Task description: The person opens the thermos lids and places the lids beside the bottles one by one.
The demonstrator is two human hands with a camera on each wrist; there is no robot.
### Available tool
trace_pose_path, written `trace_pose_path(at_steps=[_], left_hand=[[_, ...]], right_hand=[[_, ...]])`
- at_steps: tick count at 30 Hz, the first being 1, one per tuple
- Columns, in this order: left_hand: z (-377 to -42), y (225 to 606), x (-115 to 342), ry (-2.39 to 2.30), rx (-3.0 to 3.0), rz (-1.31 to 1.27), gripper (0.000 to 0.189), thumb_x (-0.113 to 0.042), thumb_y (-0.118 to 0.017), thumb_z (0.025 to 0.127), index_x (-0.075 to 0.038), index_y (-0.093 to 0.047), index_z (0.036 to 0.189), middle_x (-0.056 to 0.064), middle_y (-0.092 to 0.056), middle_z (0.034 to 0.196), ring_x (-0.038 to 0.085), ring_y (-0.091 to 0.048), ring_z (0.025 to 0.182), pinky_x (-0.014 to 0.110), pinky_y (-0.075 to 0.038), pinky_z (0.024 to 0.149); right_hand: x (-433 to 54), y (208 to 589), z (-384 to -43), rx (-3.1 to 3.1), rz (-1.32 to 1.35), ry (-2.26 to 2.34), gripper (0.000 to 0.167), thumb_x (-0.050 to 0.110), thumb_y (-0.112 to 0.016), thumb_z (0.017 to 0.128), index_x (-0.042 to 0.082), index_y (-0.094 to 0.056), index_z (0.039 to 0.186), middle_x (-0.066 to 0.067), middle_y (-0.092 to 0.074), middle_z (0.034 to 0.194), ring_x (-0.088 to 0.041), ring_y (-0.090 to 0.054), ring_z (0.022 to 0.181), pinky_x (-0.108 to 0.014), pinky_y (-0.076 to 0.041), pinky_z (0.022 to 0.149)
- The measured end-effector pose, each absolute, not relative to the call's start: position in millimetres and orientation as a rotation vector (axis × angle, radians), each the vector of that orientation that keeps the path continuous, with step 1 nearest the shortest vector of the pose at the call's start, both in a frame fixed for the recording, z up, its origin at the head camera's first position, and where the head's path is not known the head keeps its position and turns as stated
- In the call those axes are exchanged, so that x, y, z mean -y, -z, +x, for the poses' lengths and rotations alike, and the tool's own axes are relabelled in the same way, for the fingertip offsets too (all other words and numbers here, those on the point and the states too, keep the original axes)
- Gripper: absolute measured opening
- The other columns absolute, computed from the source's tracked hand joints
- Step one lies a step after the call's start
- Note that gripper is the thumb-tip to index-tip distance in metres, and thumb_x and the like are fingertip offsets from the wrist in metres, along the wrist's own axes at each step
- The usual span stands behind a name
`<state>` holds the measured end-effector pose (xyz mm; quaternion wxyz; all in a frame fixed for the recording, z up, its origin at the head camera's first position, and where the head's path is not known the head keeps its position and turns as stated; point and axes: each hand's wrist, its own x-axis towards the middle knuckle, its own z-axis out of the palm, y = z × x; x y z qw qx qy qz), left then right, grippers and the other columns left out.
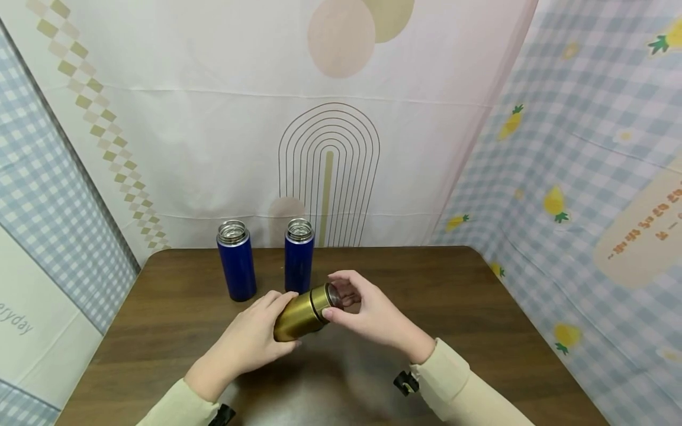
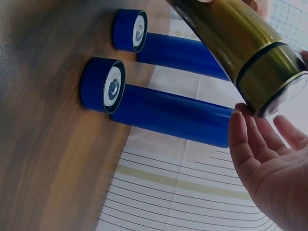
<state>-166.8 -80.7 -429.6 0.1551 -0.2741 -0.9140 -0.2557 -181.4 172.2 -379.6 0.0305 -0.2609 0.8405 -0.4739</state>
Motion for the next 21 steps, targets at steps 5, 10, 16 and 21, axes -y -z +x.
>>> trace_pose_path(at_steps=[5, 10, 16, 21], left_hand=[[-166.6, 428.7, 81.1, 0.724, 2.628, -0.779, 0.079, -0.040, -0.087, 0.063, -0.016, -0.055, 0.132, -0.005, -0.056, 0.107, 0.010, -0.053, 0.085, 0.033, -0.049, 0.073], [-166.2, 430.1, 81.3, 0.711, 2.617, -0.807, 0.079, -0.040, -0.087, 0.064, -0.016, -0.055, 0.132, -0.005, -0.056, 0.107, 0.009, -0.053, 0.084, 0.032, -0.049, 0.072], [-166.8, 432.2, 83.2, 0.690, 2.610, -0.811, 0.081, -0.040, -0.087, 0.064, -0.016, -0.054, 0.134, -0.004, -0.057, 0.108, 0.010, -0.055, 0.087, 0.033, -0.049, 0.074], [-167.8, 432.5, 84.8, 0.668, 2.612, -0.811, 0.083, -0.041, -0.086, 0.065, -0.018, -0.052, 0.137, -0.004, -0.057, 0.109, 0.011, -0.055, 0.088, 0.033, -0.049, 0.075]], right_hand=[[-168.1, 380.7, -183.0, -2.656, -0.706, 1.430, 0.048, 0.046, -0.070, 0.086, 0.021, -0.055, 0.123, 0.003, -0.061, 0.106, -0.014, -0.061, 0.090, -0.035, -0.053, 0.078], [-166.3, 382.9, -184.0, -2.704, -0.563, 1.310, 0.045, 0.056, -0.067, 0.084, 0.020, -0.058, 0.110, 0.004, -0.062, 0.096, -0.013, -0.060, 0.082, -0.032, -0.051, 0.071], [-167.8, 387.4, -186.2, -2.640, -0.556, 1.313, 0.046, 0.053, -0.067, 0.085, 0.018, -0.058, 0.113, 0.002, -0.062, 0.097, -0.014, -0.062, 0.080, -0.033, -0.052, 0.066], [-168.0, 389.3, -187.6, -2.598, -0.576, 1.355, 0.045, 0.050, -0.069, 0.085, 0.017, -0.058, 0.115, 0.001, -0.064, 0.093, -0.015, -0.062, 0.079, -0.033, -0.052, 0.064]])
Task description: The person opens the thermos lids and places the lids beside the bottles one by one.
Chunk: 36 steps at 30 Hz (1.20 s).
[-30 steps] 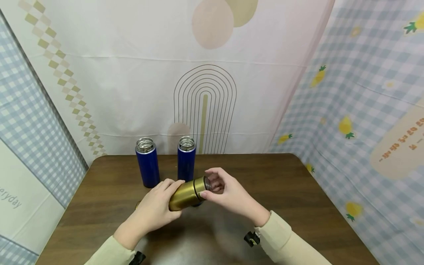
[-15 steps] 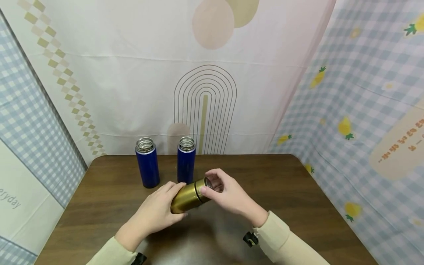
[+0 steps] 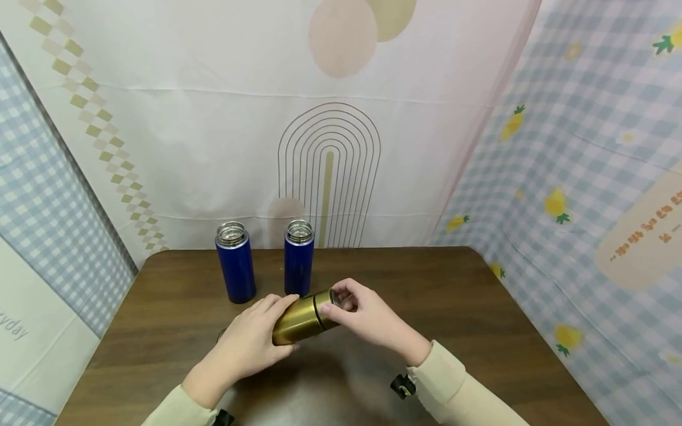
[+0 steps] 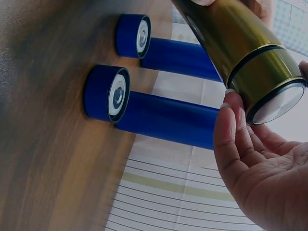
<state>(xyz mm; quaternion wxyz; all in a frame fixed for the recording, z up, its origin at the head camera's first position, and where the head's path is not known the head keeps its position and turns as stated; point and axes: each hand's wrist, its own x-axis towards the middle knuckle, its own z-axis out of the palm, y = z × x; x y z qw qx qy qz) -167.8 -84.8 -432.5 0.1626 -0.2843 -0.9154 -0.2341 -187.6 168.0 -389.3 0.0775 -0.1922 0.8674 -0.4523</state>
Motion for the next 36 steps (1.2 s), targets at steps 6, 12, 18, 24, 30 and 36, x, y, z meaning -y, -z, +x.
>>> trace_pose_path(at_steps=[6, 12, 18, 24, 30, 36], left_hand=[[-168.7, 431.4, 87.2, 0.678, 2.593, -0.839, 0.083, -0.038, -0.086, 0.066, -0.017, -0.050, 0.139, -0.003, -0.059, 0.113, 0.015, -0.058, 0.097, 0.037, -0.049, 0.083], [-168.7, 430.1, 92.2, 0.680, 2.563, -0.860, 0.082, -0.031, -0.086, 0.067, -0.015, -0.049, 0.138, 0.001, -0.059, 0.115, 0.022, -0.058, 0.103, 0.043, -0.046, 0.091], [-167.2, 432.3, 92.4, 0.682, 2.572, -0.848, 0.081, -0.032, -0.087, 0.067, -0.012, -0.051, 0.137, 0.002, -0.059, 0.113, 0.023, -0.059, 0.101, 0.044, -0.047, 0.089], [-166.0, 432.0, 91.1, 0.715, 2.606, -0.819, 0.083, -0.032, -0.087, 0.067, -0.013, -0.050, 0.138, 0.002, -0.059, 0.114, 0.022, -0.059, 0.101, 0.044, -0.047, 0.089], [-165.8, 431.6, 92.6, 0.693, 2.602, -0.810, 0.084, -0.033, -0.088, 0.066, -0.012, -0.051, 0.138, 0.002, -0.060, 0.113, 0.023, -0.060, 0.101, 0.045, -0.046, 0.090], [-165.2, 433.1, 93.7, 0.688, 2.580, -0.814, 0.083, -0.032, -0.089, 0.064, -0.012, -0.052, 0.136, 0.001, -0.061, 0.112, 0.023, -0.060, 0.100, 0.045, -0.046, 0.090]], right_hand=[[-171.0, 388.9, -187.0, -2.559, -0.656, 1.395, 0.047, 0.041, -0.075, 0.083, 0.018, -0.055, 0.118, -0.001, -0.064, 0.093, -0.015, -0.062, 0.083, -0.032, -0.053, 0.071], [-172.6, 390.0, -186.6, -2.503, -0.790, 1.379, 0.055, 0.030, -0.078, 0.083, 0.018, -0.048, 0.127, -0.002, -0.059, 0.107, -0.017, -0.061, 0.092, -0.037, -0.053, 0.082], [-171.3, 391.9, -185.5, -2.480, -0.805, 1.333, 0.064, 0.027, -0.075, 0.086, 0.023, -0.037, 0.138, -0.001, -0.047, 0.127, -0.015, -0.058, 0.106, -0.032, -0.051, 0.087], [-163.7, 390.5, -180.4, -2.613, -0.637, 1.335, 0.077, 0.049, -0.069, 0.086, 0.029, -0.026, 0.147, -0.001, -0.037, 0.135, -0.016, -0.048, 0.118, -0.034, -0.047, 0.093], [-156.6, 394.3, -181.0, -2.577, -0.577, 1.367, 0.067, 0.048, -0.060, 0.093, 0.020, -0.030, 0.146, -0.005, -0.047, 0.124, -0.014, -0.055, 0.103, -0.032, -0.050, 0.084], [-156.3, 393.2, -180.6, -2.565, -0.570, 1.362, 0.065, 0.046, -0.061, 0.092, 0.021, -0.032, 0.145, -0.004, -0.051, 0.119, -0.015, -0.058, 0.095, -0.032, -0.051, 0.079]])
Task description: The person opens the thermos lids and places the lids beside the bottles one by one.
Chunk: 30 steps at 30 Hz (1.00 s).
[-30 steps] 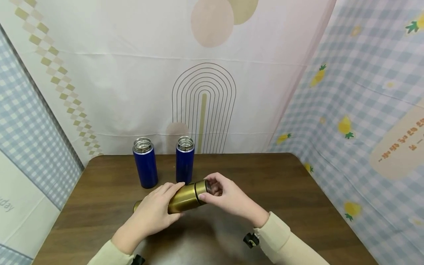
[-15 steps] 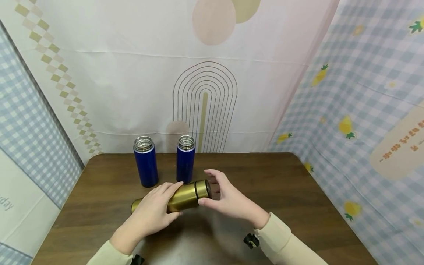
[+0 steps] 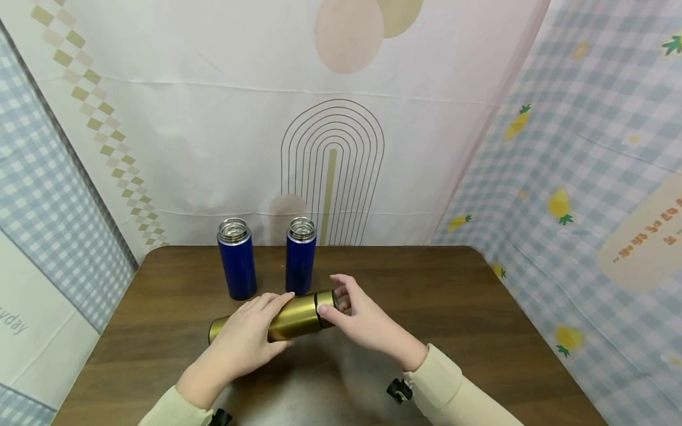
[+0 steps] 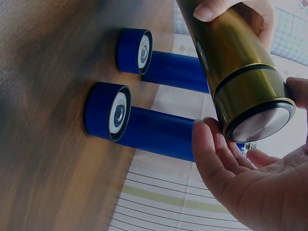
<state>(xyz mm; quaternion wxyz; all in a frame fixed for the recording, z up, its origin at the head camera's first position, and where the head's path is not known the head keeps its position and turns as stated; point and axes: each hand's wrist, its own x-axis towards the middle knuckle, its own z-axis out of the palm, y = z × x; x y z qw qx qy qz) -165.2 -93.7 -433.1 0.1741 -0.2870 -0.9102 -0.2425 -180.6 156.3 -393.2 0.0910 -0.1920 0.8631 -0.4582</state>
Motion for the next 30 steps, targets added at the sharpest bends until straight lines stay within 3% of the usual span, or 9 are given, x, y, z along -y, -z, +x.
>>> trace_pose_path(at_steps=[6, 14, 20, 26, 30], left_hand=[[-164.8, 432.9, 92.2, 0.709, 2.607, -0.810, 0.082, -0.033, -0.088, 0.066, -0.014, -0.051, 0.137, 0.000, -0.060, 0.113, 0.022, -0.059, 0.101, 0.044, -0.046, 0.090], [-164.3, 433.5, 91.3, 0.744, 2.632, -0.786, 0.083, -0.036, -0.087, 0.067, -0.015, -0.050, 0.138, 0.000, -0.060, 0.114, 0.020, -0.059, 0.102, 0.044, -0.046, 0.090], [-164.8, 433.1, 91.6, 0.760, 2.630, -0.779, 0.084, -0.037, -0.086, 0.068, -0.014, -0.050, 0.139, 0.000, -0.060, 0.115, 0.020, -0.059, 0.104, 0.044, -0.046, 0.092], [-164.0, 434.0, 92.5, 0.750, 2.618, -0.784, 0.083, -0.036, -0.087, 0.067, -0.015, -0.051, 0.138, -0.001, -0.060, 0.114, 0.020, -0.059, 0.103, 0.044, -0.046, 0.091], [-163.4, 434.3, 93.1, 0.756, 2.620, -0.789, 0.082, -0.035, -0.087, 0.067, -0.015, -0.051, 0.138, -0.001, -0.060, 0.115, 0.020, -0.059, 0.103, 0.044, -0.046, 0.091]], right_hand=[[-159.1, 394.3, -180.7, -2.562, -0.617, 1.390, 0.062, 0.041, -0.065, 0.092, 0.023, -0.034, 0.143, -0.004, -0.050, 0.119, -0.015, -0.057, 0.097, -0.034, -0.050, 0.083], [-161.3, 390.9, -177.7, -2.501, -0.762, 1.475, 0.071, 0.020, -0.072, 0.088, 0.027, -0.030, 0.145, -0.003, -0.045, 0.130, -0.018, -0.055, 0.106, -0.041, -0.049, 0.089], [-160.0, 391.6, -178.9, -2.538, -0.677, 1.442, 0.066, 0.032, -0.067, 0.092, 0.025, -0.030, 0.145, -0.003, -0.044, 0.130, -0.017, -0.055, 0.106, -0.039, -0.048, 0.090], [-160.2, 391.7, -180.1, -2.549, -0.630, 1.287, 0.057, 0.048, -0.055, 0.095, 0.017, -0.039, 0.141, 0.000, -0.053, 0.117, -0.014, -0.057, 0.097, -0.032, -0.050, 0.080], [-160.2, 391.8, -180.9, -2.536, -0.625, 1.288, 0.055, 0.048, -0.058, 0.094, 0.017, -0.044, 0.137, 0.000, -0.056, 0.112, -0.015, -0.059, 0.092, -0.031, -0.052, 0.076]])
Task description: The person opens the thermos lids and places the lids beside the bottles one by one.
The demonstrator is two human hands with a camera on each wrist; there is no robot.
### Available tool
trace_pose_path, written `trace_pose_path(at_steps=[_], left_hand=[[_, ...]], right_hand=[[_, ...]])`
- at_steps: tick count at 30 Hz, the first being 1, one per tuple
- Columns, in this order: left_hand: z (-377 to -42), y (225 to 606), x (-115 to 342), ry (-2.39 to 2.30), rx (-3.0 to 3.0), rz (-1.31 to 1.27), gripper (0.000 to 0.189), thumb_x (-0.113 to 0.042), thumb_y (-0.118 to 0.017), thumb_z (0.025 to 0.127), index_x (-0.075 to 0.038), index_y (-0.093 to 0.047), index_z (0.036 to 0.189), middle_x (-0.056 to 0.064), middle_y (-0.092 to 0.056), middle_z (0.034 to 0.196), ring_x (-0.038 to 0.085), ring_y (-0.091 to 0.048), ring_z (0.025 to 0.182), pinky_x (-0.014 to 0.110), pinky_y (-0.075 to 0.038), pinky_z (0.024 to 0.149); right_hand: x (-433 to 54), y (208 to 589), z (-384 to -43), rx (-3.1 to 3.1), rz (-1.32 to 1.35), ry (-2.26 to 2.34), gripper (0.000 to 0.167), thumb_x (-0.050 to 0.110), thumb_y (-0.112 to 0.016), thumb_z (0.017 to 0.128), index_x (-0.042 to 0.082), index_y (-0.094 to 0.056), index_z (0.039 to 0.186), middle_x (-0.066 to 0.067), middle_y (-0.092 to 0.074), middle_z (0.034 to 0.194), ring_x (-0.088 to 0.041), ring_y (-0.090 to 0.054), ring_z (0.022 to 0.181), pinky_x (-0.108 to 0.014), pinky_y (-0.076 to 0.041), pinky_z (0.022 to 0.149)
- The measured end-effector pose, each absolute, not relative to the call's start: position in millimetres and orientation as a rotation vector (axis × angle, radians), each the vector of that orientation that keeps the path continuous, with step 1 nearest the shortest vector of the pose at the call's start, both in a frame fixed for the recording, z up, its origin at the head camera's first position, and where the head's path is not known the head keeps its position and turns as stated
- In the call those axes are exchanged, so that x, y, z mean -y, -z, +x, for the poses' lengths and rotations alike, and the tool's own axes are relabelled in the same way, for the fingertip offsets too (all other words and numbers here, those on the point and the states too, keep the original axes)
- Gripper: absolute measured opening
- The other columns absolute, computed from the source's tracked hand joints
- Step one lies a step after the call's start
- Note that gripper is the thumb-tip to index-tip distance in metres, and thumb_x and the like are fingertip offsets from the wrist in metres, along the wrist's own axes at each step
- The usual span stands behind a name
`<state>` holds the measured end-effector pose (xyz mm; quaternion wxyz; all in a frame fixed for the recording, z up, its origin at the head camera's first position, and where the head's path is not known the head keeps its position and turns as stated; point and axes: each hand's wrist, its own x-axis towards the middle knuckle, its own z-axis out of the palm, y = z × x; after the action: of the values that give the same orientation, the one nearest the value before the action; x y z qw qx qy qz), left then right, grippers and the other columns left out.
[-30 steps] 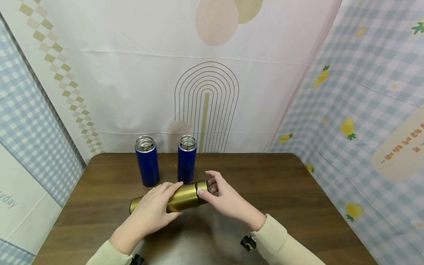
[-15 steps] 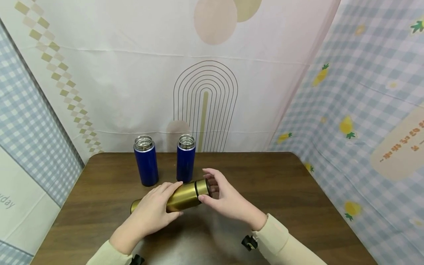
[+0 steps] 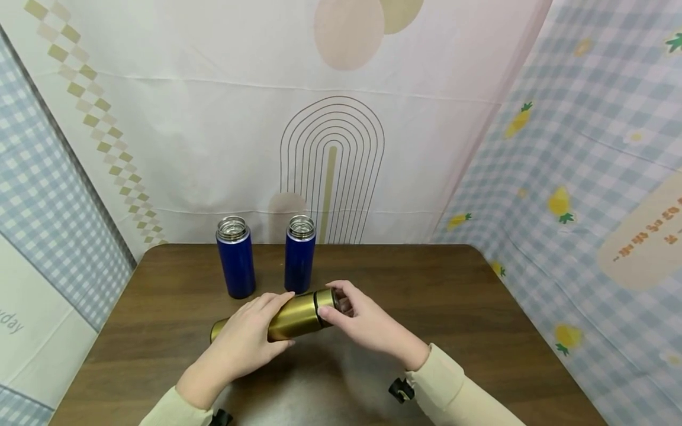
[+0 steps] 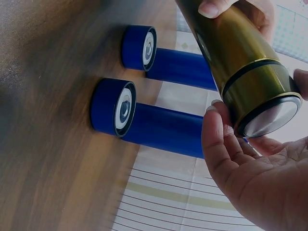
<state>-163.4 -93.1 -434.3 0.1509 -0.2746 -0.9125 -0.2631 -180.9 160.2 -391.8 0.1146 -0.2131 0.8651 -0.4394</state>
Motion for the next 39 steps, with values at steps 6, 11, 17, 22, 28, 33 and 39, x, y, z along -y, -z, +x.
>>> trace_pose_path(at_steps=[6, 11, 17, 22, 28, 33, 39], left_hand=[[-162.3, 434.8, 93.5, 0.755, 2.635, -0.785, 0.082, -0.035, -0.088, 0.067, -0.016, -0.051, 0.138, 0.000, -0.060, 0.116, 0.021, -0.059, 0.103, 0.045, -0.046, 0.090], [-162.8, 435.4, 94.0, 0.761, 2.643, -0.780, 0.082, -0.036, -0.087, 0.067, -0.016, -0.051, 0.138, -0.001, -0.060, 0.116, 0.021, -0.059, 0.103, 0.045, -0.046, 0.090], [-165.1, 435.3, 94.4, 0.772, 2.619, -0.780, 0.082, -0.035, -0.087, 0.067, -0.016, -0.051, 0.137, -0.001, -0.060, 0.115, 0.020, -0.059, 0.102, 0.044, -0.047, 0.089], [-165.6, 434.3, 94.2, 0.766, 2.612, -0.781, 0.081, -0.036, -0.087, 0.067, -0.015, -0.052, 0.137, -0.001, -0.061, 0.114, 0.020, -0.060, 0.102, 0.044, -0.046, 0.090], [-165.2, 434.3, 93.5, 0.759, 2.628, -0.786, 0.082, -0.038, -0.086, 0.068, -0.014, -0.051, 0.138, 0.000, -0.060, 0.116, 0.021, -0.060, 0.103, 0.044, -0.046, 0.090], [-164.5, 434.1, 93.7, 0.754, 2.629, -0.788, 0.082, -0.037, -0.087, 0.067, -0.014, -0.051, 0.137, 0.000, -0.061, 0.116, 0.021, -0.060, 0.103, 0.045, -0.046, 0.090], [-164.3, 434.0, 94.5, 0.774, 2.621, -0.787, 0.081, -0.034, -0.088, 0.066, -0.015, -0.053, 0.136, -0.001, -0.061, 0.115, 0.020, -0.060, 0.101, 0.044, -0.047, 0.088]], right_hand=[[-162.5, 394.5, -181.4, -2.508, -0.665, 1.318, 0.057, 0.041, -0.066, 0.091, 0.020, -0.043, 0.138, 0.000, -0.057, 0.108, -0.014, -0.059, 0.093, -0.032, -0.052, 0.079], [-164.0, 394.0, -180.2, -2.483, -0.748, 1.331, 0.061, 0.028, -0.070, 0.090, 0.025, -0.037, 0.142, 0.001, -0.054, 0.118, -0.015, -0.057, 0.101, -0.034, -0.051, 0.085], [-161.1, 382.3, -176.5, -2.471, -0.716, 1.392, 0.063, 0.019, -0.069, 0.090, 0.016, -0.035, 0.144, -0.005, -0.050, 0.128, -0.023, -0.057, 0.106, -0.041, -0.049, 0.089], [-162.5, 385.2, -180.6, -2.534, -0.622, 1.381, 0.054, 0.039, -0.058, 0.096, 0.016, -0.038, 0.142, -0.005, -0.051, 0.129, -0.016, -0.057, 0.107, -0.035, -0.049, 0.088], [-161.9, 388.3, -180.3, -2.536, -0.594, 1.358, 0.050, 0.040, -0.053, 0.099, 0.010, -0.044, 0.138, -0.007, -0.057, 0.115, -0.017, -0.059, 0.095, -0.031, -0.053, 0.076], [-163.7, 393.7, -181.7, -2.554, -0.599, 1.344, 0.049, 0.046, -0.060, 0.093, 0.018, -0.049, 0.133, 0.002, -0.058, 0.112, -0.014, -0.060, 0.091, -0.032, -0.052, 0.076], [-167.5, 392.7, -182.2, -2.424, -0.713, 1.420, 0.052, 0.031, -0.068, 0.091, 0.023, -0.045, 0.137, -0.001, -0.059, 0.114, -0.016, -0.061, 0.098, -0.030, -0.052, 0.083]])
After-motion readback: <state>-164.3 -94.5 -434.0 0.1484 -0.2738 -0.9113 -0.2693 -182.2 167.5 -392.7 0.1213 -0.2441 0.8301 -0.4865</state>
